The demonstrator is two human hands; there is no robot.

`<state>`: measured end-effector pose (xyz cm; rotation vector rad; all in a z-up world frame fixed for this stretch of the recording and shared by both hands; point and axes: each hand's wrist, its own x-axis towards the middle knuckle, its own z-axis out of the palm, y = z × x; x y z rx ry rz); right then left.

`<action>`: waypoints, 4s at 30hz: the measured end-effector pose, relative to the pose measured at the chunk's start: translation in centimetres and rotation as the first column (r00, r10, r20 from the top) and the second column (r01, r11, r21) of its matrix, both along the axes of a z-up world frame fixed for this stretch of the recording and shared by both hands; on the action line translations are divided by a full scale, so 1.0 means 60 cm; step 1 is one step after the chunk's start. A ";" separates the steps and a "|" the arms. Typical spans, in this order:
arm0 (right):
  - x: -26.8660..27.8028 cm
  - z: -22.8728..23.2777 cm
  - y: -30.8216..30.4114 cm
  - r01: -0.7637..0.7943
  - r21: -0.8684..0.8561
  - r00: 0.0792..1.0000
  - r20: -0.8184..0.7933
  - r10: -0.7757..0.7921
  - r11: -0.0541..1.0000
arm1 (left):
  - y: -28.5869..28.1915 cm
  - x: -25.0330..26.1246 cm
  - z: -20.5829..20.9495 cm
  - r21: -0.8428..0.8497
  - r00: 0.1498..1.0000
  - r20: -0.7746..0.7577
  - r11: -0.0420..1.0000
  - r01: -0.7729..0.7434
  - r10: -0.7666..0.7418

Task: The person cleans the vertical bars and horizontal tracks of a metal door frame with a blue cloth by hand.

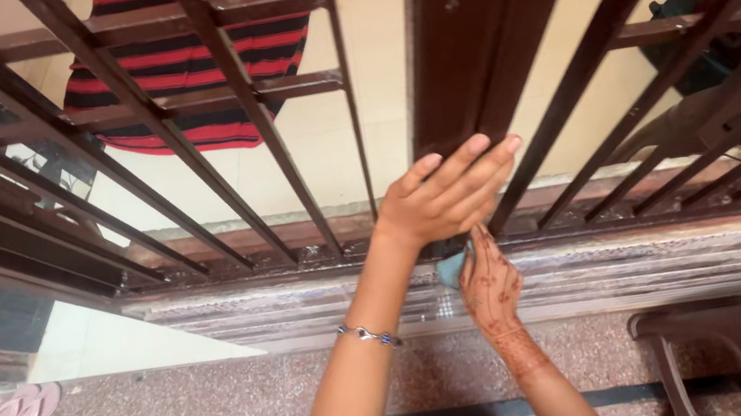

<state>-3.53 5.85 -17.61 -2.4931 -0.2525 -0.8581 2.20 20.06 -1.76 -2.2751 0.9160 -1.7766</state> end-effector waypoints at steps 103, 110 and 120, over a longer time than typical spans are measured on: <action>0.131 0.017 -0.061 -0.765 -0.637 0.324 -0.259 0.910 0.091 | 0.101 -0.064 0.049 -0.413 0.940 -0.304 0.911 0.016 -0.155; -0.073 0.174 0.032 -0.341 0.731 0.797 -0.107 0.594 0.591 | 0.025 -0.277 -0.063 -0.737 0.754 -0.421 0.674 0.039 -0.504; -0.172 0.359 0.072 -0.495 0.762 0.482 -0.159 0.861 0.418 | 0.042 -0.237 -0.029 -0.979 0.839 -0.126 0.204 -0.018 -0.530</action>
